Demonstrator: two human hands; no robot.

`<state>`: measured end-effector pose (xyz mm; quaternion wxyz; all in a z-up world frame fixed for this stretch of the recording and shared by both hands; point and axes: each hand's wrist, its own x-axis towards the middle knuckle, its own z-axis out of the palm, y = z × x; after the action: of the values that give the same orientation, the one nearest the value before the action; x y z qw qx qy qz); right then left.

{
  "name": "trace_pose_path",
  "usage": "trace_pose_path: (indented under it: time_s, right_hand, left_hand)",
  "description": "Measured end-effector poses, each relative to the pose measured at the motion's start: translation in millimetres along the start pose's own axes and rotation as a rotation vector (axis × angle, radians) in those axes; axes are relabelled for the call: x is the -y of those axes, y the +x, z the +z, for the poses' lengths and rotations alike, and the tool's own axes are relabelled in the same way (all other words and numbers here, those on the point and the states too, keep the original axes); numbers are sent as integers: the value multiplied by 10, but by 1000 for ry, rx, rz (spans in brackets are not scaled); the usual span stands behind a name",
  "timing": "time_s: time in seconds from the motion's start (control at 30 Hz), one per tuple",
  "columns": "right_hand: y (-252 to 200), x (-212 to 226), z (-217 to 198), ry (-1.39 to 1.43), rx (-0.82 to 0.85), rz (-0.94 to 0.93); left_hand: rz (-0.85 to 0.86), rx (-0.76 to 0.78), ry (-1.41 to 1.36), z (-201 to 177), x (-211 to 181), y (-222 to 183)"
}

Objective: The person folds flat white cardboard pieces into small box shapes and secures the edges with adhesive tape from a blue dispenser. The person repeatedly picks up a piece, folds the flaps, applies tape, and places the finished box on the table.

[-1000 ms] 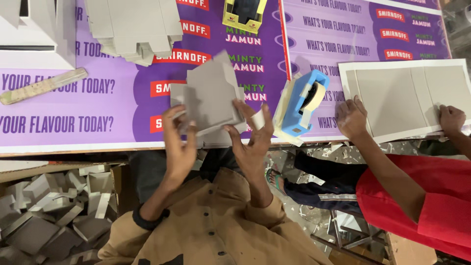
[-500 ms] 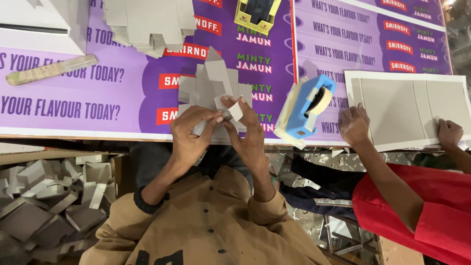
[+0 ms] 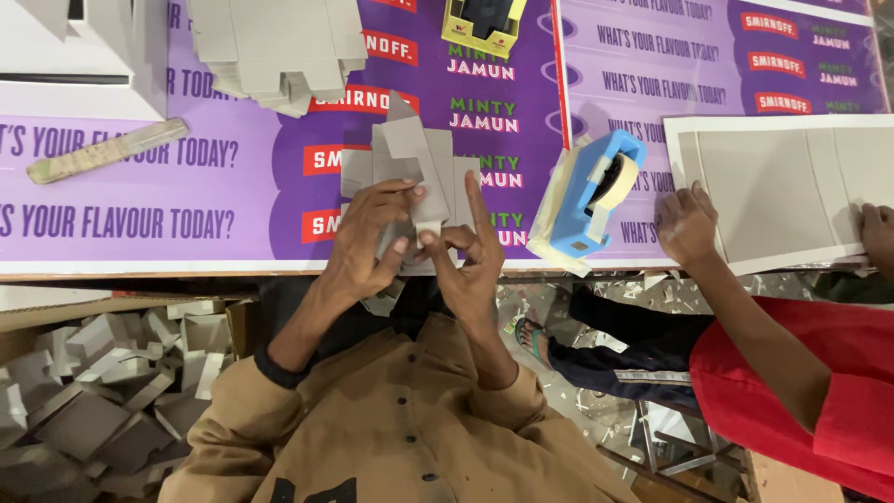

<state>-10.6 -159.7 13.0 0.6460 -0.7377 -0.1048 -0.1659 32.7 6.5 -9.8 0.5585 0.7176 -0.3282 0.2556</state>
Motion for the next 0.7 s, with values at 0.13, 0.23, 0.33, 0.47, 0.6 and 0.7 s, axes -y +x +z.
trace_pose_path:
  time_s: [0.13, 0.23, 0.33, 0.47, 0.6, 0.7]
  right_hand:
    - [88, 87, 56, 27, -31, 83]
    - [115, 134, 54, 10, -22, 68]
    - [103, 161, 59, 23, -49, 99]
    - [123, 161, 17, 35, -29, 170]
    - [185, 151, -37, 92, 33, 189]
    - [200, 103, -44, 56, 17, 204]
  left_hand:
    - [57, 29, 49, 10, 63, -38]
    - [60, 125, 186, 15, 98, -45]
    - [156, 107, 119, -1, 134, -44]
    - [185, 117, 127, -8, 149, -28]
    - [136, 169, 260, -62, 86, 20]
    - [49, 127, 398, -76, 11, 69]
